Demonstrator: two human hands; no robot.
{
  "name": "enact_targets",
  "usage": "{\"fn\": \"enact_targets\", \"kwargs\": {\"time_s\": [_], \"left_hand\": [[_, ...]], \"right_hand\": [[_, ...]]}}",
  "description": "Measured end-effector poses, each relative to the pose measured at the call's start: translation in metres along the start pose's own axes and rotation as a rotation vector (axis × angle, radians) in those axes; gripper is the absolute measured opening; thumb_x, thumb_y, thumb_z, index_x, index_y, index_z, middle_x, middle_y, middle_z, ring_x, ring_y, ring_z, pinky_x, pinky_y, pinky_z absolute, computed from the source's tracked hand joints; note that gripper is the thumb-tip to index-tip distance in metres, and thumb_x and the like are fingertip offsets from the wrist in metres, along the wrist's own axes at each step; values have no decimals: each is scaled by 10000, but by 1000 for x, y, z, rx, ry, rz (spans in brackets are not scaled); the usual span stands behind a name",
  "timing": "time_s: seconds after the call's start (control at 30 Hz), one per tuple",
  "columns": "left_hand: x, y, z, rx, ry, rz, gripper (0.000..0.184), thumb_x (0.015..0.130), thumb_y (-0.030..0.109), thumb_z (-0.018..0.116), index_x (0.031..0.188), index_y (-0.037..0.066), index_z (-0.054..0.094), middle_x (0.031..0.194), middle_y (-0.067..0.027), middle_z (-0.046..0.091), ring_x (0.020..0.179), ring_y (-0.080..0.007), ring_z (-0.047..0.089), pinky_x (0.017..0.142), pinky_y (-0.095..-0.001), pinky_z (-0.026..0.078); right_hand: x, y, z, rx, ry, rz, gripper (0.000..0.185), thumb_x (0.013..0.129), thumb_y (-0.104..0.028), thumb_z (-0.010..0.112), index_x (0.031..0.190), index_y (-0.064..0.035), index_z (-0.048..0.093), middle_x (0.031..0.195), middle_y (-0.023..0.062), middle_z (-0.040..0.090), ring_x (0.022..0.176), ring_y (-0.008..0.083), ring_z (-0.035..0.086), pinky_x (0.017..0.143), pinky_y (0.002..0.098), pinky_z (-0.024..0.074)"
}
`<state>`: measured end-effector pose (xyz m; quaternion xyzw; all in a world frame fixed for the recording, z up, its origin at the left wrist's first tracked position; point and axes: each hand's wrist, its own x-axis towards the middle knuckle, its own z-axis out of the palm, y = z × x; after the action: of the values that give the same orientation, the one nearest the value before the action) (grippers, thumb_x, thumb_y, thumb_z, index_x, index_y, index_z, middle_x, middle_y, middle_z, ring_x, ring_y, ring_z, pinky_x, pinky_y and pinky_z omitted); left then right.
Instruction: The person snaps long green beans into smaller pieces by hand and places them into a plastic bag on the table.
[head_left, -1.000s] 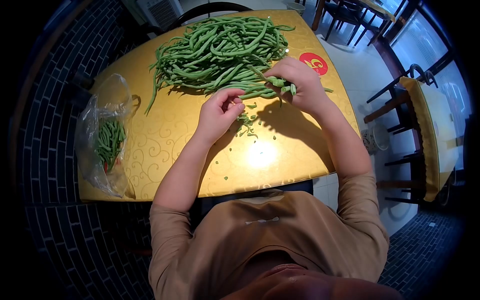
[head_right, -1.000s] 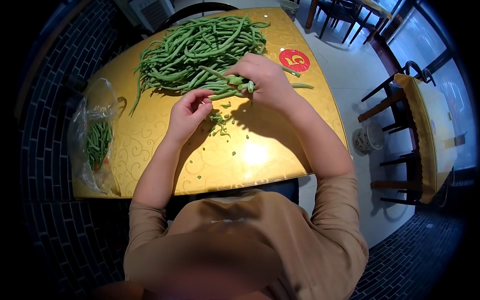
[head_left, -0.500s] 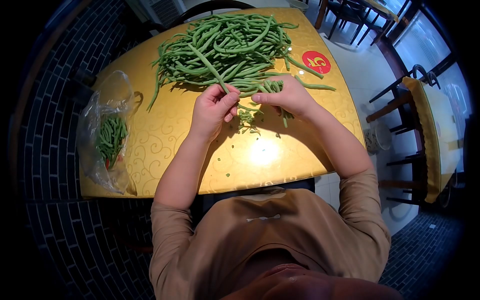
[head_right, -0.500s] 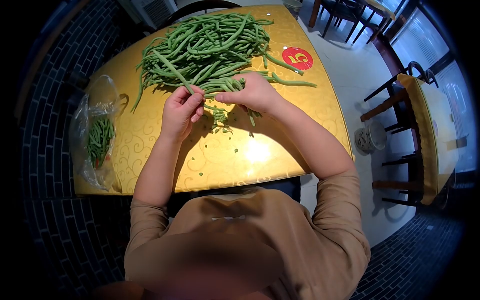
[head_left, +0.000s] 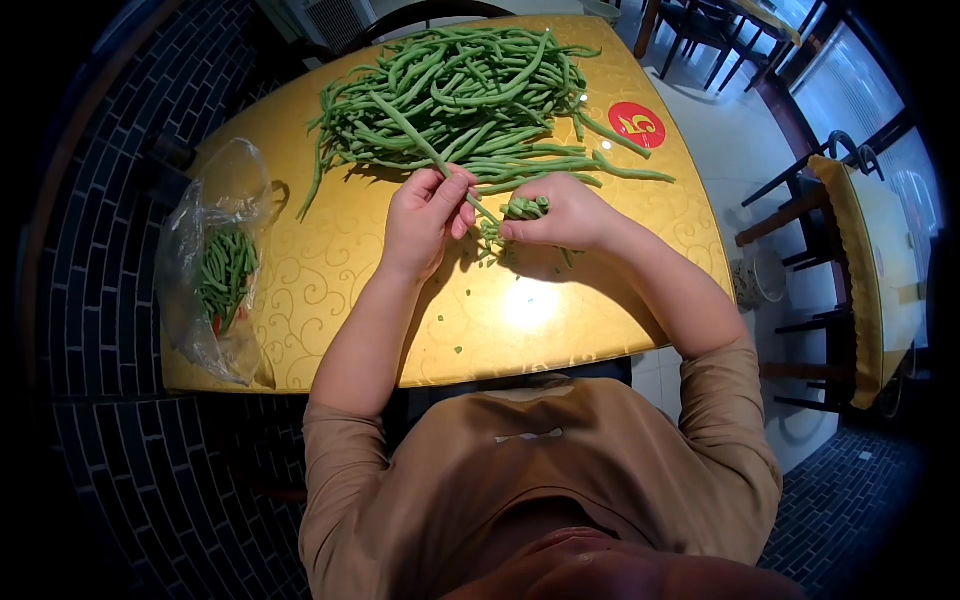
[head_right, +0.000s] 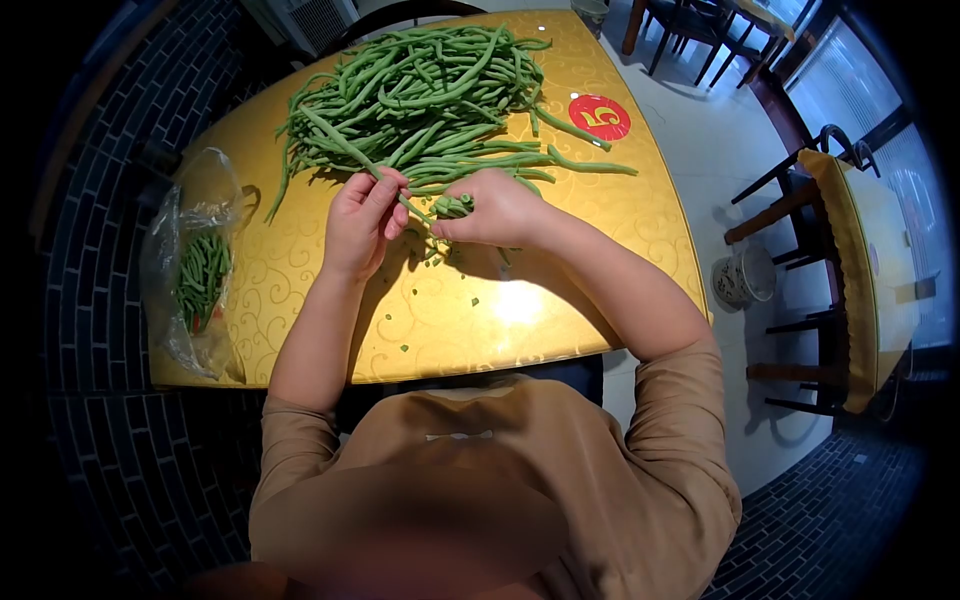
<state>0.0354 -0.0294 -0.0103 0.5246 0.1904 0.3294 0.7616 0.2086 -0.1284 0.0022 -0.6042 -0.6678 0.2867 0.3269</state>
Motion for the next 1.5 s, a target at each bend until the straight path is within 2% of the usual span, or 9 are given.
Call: {"fn": "enact_targets", "kwargs": {"time_s": [0.3,0.43,0.53,0.77,1.07,1.2,1.27,1.33,1.5], "left_hand": [[9,5,-14,-300,105,-12,119,898,109,523,940,3,555,668,-48,538,513,-72,420,463,-164,346],[11,13,-19,-128,63,112,156,893,79,517,1028,6,487,754,-76,555,573,-91,506,460,-165,371],[1,12,-6,8,-40,107,197,881,63,530,1057,32,446,801,-105,575,615,-116,558,457,-166,384],[-1,-10,1,164,-180,136,121,780,20,641,892,33,599,1046,-60,471,839,-146,547,715,-247,471],[0,2,-4,-183,-95,-8,180,871,61,548,1035,-14,546,899,-71,575,726,-110,527,584,-213,433],[-8,0,7,236,-88,327,157,880,49,538,1019,-18,565,908,-73,569,717,-115,536,596,-205,438],[-15,5,21,926,-224,965,138,810,-27,583,945,-9,605,838,-93,566,692,-179,560,581,-252,450],[-27,8,34,960,-448,1063,169,785,-48,589,944,1,618,794,-97,568,669,-212,556,577,-270,450],[-19,6,23,259,-218,86,646,822,-28,565,1363,36,218,753,-68,579,583,-93,561,497,-184,440]], "right_hand": [[-13,-18,14,581,446,-229,146,761,-107,688,839,-7,616,771,45,589,673,117,536,627,254,427],[-9,-19,-3,401,366,-174,186,743,-137,708,838,-5,618,761,41,599,706,119,557,653,255,439],[5,-1,-2,305,266,196,208,728,-161,723,844,-18,625,726,25,601,712,126,569,678,262,452],[1,2,2,920,-8,233,212,746,-193,708,834,-29,606,667,39,567,493,70,468,414,195,342],[1,-1,3,849,-5,265,197,770,-194,662,857,-22,617,706,44,609,527,69,499,454,207,372],[4,1,1,466,73,240,184,779,-221,643,812,-40,629,692,27,604,566,110,536,518,244,417],[8,9,2,251,122,197,188,782,-232,642,784,-44,626,691,19,602,572,124,542,533,255,425],[13,22,10,99,173,132,199,781,-241,649,752,-46,619,686,12,597,578,135,546,542,266,431],[7,6,-5,824,158,236,172,777,-188,668,807,-35,596,676,19,574,564,103,525,487,242,406]]}}
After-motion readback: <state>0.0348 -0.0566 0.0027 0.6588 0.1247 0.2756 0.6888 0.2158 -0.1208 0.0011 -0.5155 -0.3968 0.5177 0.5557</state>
